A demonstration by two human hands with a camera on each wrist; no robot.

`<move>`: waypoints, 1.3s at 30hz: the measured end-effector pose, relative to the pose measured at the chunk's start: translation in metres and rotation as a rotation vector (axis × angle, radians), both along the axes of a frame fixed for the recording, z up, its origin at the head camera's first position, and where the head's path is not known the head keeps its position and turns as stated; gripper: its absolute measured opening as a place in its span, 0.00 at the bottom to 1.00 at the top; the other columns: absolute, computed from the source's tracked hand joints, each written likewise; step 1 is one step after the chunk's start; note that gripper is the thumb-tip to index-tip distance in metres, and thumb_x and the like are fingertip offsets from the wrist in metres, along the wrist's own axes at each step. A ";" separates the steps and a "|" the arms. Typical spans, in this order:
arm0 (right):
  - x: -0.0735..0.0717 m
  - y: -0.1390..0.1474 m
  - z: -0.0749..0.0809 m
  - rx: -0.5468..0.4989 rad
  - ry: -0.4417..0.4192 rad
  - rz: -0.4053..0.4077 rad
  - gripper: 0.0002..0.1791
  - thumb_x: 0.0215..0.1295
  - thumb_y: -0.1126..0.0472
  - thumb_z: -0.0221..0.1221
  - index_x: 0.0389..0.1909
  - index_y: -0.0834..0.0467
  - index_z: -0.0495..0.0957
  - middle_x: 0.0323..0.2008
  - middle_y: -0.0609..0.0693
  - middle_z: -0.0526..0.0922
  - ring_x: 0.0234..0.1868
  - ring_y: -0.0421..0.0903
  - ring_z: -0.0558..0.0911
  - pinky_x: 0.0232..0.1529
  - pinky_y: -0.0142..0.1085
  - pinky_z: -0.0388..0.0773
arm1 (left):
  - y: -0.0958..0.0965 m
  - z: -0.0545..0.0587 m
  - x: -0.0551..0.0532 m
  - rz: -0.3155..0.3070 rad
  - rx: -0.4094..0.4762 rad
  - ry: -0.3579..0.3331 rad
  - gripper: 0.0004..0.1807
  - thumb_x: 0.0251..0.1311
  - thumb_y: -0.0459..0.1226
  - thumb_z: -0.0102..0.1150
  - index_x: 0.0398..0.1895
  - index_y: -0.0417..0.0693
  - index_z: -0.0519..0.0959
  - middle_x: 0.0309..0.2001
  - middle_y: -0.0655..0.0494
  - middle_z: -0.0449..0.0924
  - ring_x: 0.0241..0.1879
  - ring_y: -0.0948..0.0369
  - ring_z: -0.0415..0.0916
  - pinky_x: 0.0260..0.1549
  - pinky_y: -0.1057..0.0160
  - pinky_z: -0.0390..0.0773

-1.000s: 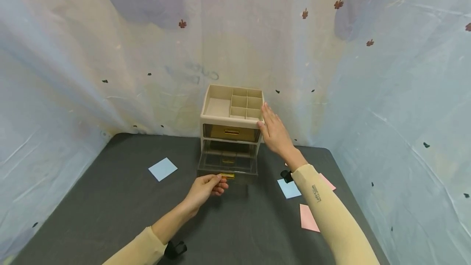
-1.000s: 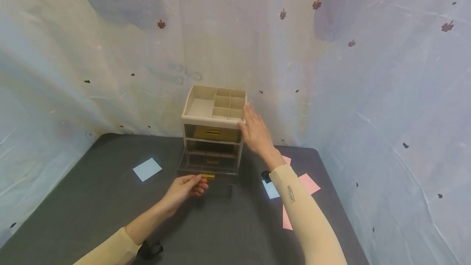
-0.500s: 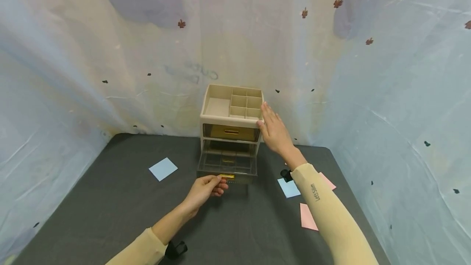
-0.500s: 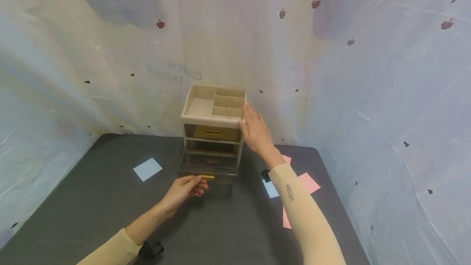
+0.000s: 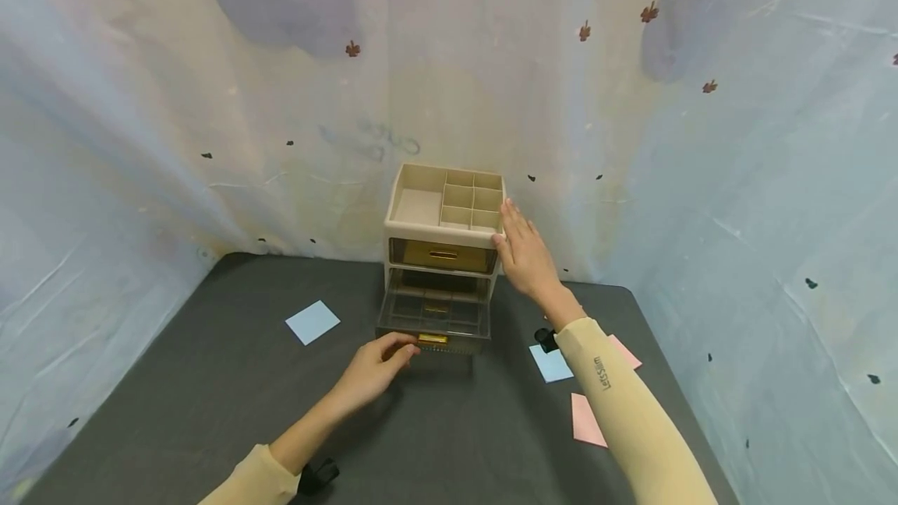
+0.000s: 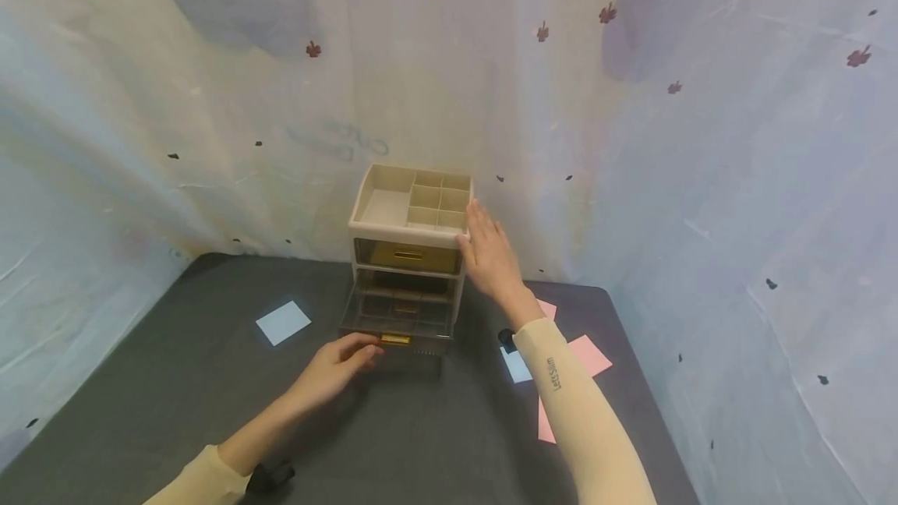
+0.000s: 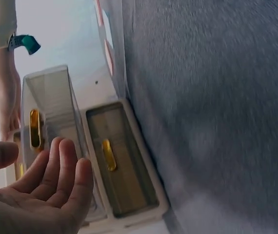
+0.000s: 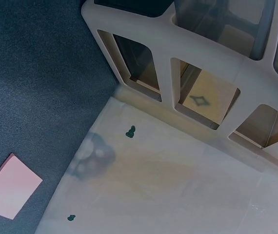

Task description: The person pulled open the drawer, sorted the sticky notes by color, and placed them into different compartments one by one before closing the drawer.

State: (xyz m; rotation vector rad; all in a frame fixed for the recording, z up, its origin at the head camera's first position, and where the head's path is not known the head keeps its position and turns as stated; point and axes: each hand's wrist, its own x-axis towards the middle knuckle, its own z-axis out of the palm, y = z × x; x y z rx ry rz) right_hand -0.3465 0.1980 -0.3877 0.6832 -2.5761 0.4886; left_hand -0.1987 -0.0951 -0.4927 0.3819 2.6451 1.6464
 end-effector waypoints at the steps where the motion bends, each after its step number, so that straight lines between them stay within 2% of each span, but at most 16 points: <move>1: 0.000 0.000 0.000 -0.002 0.002 0.002 0.38 0.86 0.42 0.33 0.84 0.62 0.44 0.84 0.57 0.45 0.83 0.58 0.51 0.81 0.56 0.47 | -0.003 0.001 0.001 0.008 -0.015 0.016 0.15 0.77 0.47 0.57 0.57 0.51 0.84 0.48 0.59 0.89 0.46 0.58 0.86 0.43 0.60 0.84; 6: 0.000 0.001 0.000 -0.002 -0.005 0.008 0.38 0.86 0.43 0.34 0.84 0.62 0.44 0.84 0.56 0.44 0.83 0.58 0.51 0.82 0.54 0.45 | -0.020 0.006 0.005 0.015 -0.034 0.085 0.13 0.77 0.44 0.58 0.58 0.54 0.84 0.52 0.62 0.87 0.49 0.62 0.85 0.46 0.62 0.83; 11: 0.000 0.001 0.000 0.000 -0.006 0.006 0.37 0.86 0.45 0.36 0.84 0.62 0.44 0.84 0.55 0.44 0.83 0.58 0.51 0.81 0.57 0.47 | -0.038 0.007 0.005 0.022 -0.037 0.192 0.11 0.78 0.42 0.57 0.56 0.57 0.85 0.51 0.62 0.87 0.45 0.61 0.85 0.39 0.63 0.83; 17: 0.001 0.002 0.001 0.003 -0.008 0.005 0.36 0.86 0.48 0.38 0.84 0.62 0.44 0.84 0.56 0.44 0.83 0.58 0.51 0.80 0.58 0.49 | -0.056 0.006 0.004 0.039 -0.057 0.282 0.13 0.78 0.41 0.57 0.57 0.49 0.85 0.49 0.63 0.87 0.45 0.56 0.86 0.39 0.63 0.83; 23: 0.000 0.001 0.001 0.004 -0.014 -0.002 0.36 0.86 0.48 0.38 0.84 0.61 0.44 0.84 0.55 0.43 0.83 0.58 0.51 0.82 0.54 0.45 | -0.074 0.006 0.000 0.055 -0.068 0.255 0.14 0.79 0.42 0.55 0.59 0.50 0.83 0.50 0.57 0.88 0.44 0.61 0.84 0.39 0.63 0.83; 26: 0.000 0.002 0.001 0.000 -0.006 0.000 0.36 0.86 0.48 0.39 0.84 0.62 0.44 0.84 0.56 0.44 0.83 0.58 0.51 0.81 0.55 0.46 | -0.083 0.005 -0.004 0.074 -0.094 0.263 0.14 0.79 0.41 0.55 0.60 0.50 0.82 0.51 0.55 0.87 0.45 0.62 0.83 0.40 0.63 0.83; 31: -0.002 0.003 -0.001 0.000 0.006 0.001 0.36 0.86 0.48 0.38 0.84 0.63 0.45 0.84 0.56 0.45 0.82 0.59 0.52 0.80 0.58 0.50 | -0.101 0.002 -0.018 0.124 -0.173 0.297 0.15 0.79 0.40 0.55 0.61 0.48 0.81 0.52 0.53 0.86 0.47 0.60 0.81 0.41 0.63 0.81; 39: -0.003 0.002 -0.002 -0.008 0.010 0.015 0.36 0.86 0.49 0.40 0.84 0.62 0.45 0.84 0.56 0.45 0.82 0.58 0.52 0.80 0.58 0.48 | -0.134 0.000 -0.041 0.205 -0.244 0.274 0.19 0.80 0.41 0.54 0.65 0.40 0.78 0.56 0.46 0.82 0.49 0.52 0.79 0.40 0.59 0.80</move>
